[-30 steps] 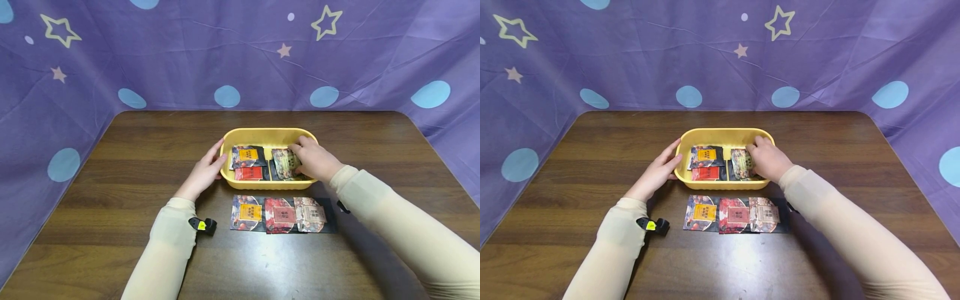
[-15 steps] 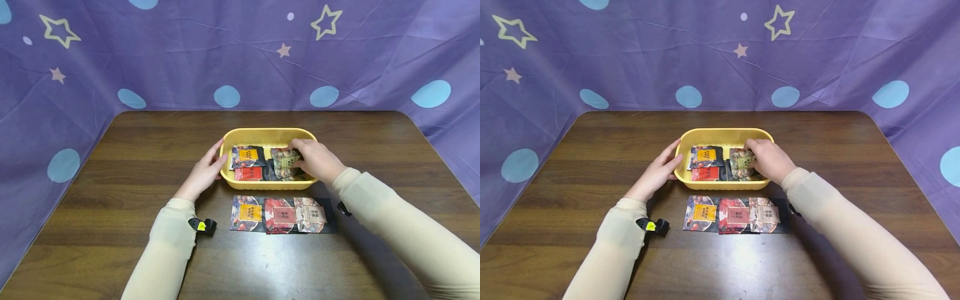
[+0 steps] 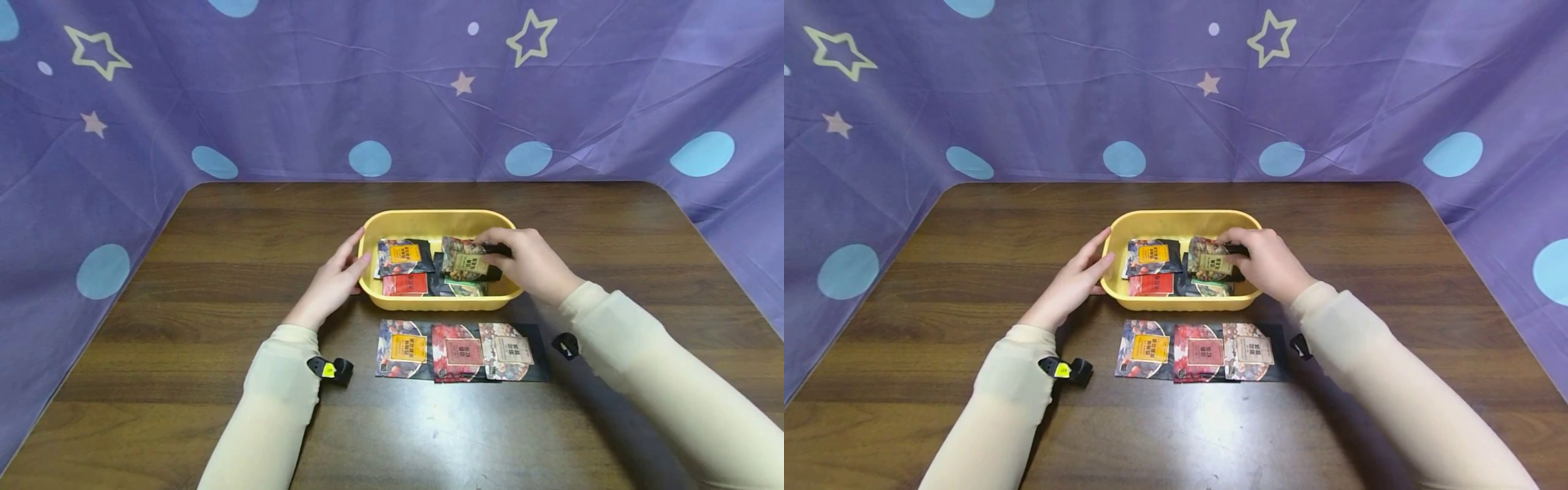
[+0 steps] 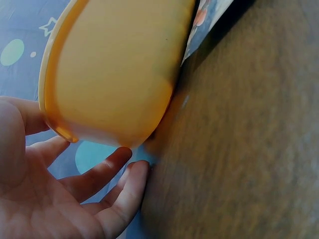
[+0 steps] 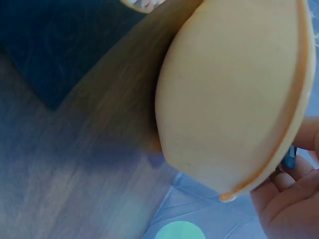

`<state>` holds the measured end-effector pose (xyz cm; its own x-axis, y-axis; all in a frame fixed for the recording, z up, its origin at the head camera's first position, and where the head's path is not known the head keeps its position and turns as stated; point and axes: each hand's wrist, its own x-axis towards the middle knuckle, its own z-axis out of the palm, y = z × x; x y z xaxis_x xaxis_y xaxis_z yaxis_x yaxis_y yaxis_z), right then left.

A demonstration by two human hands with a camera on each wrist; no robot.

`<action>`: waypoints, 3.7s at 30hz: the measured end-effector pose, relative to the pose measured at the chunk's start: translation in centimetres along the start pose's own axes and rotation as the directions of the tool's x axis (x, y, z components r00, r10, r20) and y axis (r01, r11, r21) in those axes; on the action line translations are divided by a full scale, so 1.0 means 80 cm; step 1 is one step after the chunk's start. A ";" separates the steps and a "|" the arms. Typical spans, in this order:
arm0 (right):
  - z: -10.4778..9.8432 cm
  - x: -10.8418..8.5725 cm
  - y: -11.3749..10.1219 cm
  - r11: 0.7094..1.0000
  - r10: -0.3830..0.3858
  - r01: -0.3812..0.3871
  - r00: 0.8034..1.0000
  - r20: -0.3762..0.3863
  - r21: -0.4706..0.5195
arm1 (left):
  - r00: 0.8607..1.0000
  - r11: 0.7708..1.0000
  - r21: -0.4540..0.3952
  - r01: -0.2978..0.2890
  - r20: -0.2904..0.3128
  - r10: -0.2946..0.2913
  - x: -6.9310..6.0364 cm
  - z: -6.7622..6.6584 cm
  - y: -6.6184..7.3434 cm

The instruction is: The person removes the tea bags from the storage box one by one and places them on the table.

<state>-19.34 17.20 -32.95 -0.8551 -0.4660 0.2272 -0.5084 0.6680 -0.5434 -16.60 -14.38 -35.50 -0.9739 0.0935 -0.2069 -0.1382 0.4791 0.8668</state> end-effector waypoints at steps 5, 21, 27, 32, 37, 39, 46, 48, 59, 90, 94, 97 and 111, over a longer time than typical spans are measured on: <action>-0.006 -0.011 -0.002 0.995 0.069 -0.063 0.995 -0.073 0.077 | 1.000 1.000 0.003 0.006 0.002 -0.006 0.000 0.000 0.001; -0.038 -0.045 -0.002 0.859 0.293 -0.103 0.903 -0.316 0.501 | 1.000 1.000 0.007 0.011 0.002 -0.011 -0.002 0.000 0.002; -0.048 -0.060 0.002 0.840 0.339 -0.131 0.884 -0.321 0.527 | 1.000 1.000 0.003 0.010 0.002 -0.010 -0.002 0.000 0.000; -0.053 -0.071 0.003 0.837 0.386 -0.200 0.876 -0.290 0.510 | 1.000 1.000 0.001 0.009 0.001 -0.009 -0.002 0.000 0.000; -0.057 -0.082 0.008 0.828 0.406 -0.233 0.876 -0.260 0.511 | 1.000 1.000 -0.001 0.008 0.003 -0.008 -0.001 0.000 -0.001; -0.059 -0.086 0.011 0.826 0.414 -0.244 0.874 -0.253 0.509 | 1.000 1.000 0.000 0.008 0.001 -0.008 0.000 0.001 -0.001; -0.069 -0.098 0.017 0.794 0.430 -0.274 0.884 -0.184 0.542 | 1.000 1.000 0.001 -0.004 -0.007 0.004 0.001 0.000 -0.002; -0.073 -0.101 0.019 0.777 0.431 -0.292 0.892 -0.134 0.557 | 1.000 1.000 0.002 0.000 -0.006 0.000 0.000 0.000 -0.002; -0.082 -0.118 0.039 0.812 0.401 -0.386 0.914 0.063 0.438 | 1.000 1.000 0.009 0.014 0.004 -0.014 -0.001 0.000 0.000; -0.078 -0.130 0.086 0.795 0.239 -0.451 0.847 0.474 0.405 | 0.999 0.999 0.009 -0.032 -0.009 0.032 0.001 0.000 -0.003; -0.076 -0.130 0.088 0.793 0.218 -0.454 0.833 0.508 0.405 | 1.000 1.000 0.005 -0.028 -0.005 0.028 0.002 0.000 -0.004; -0.074 -0.130 0.087 0.800 0.230 -0.464 0.822 0.520 0.380 | 1.000 1.000 0.007 -0.023 -0.002 0.023 0.003 0.000 -0.005; -0.063 -0.129 0.089 0.796 0.317 -0.528 0.780 0.539 0.296 | 1.000 1.000 0.017 -0.012 -0.002 0.012 0.001 0.000 -0.001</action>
<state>-14.66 29.68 -35.08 -0.7735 -0.4647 -0.4311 0.0775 0.6056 -0.7920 -16.68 -14.40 -35.62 -0.9758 0.0973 -0.1956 -0.1236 0.4925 0.8615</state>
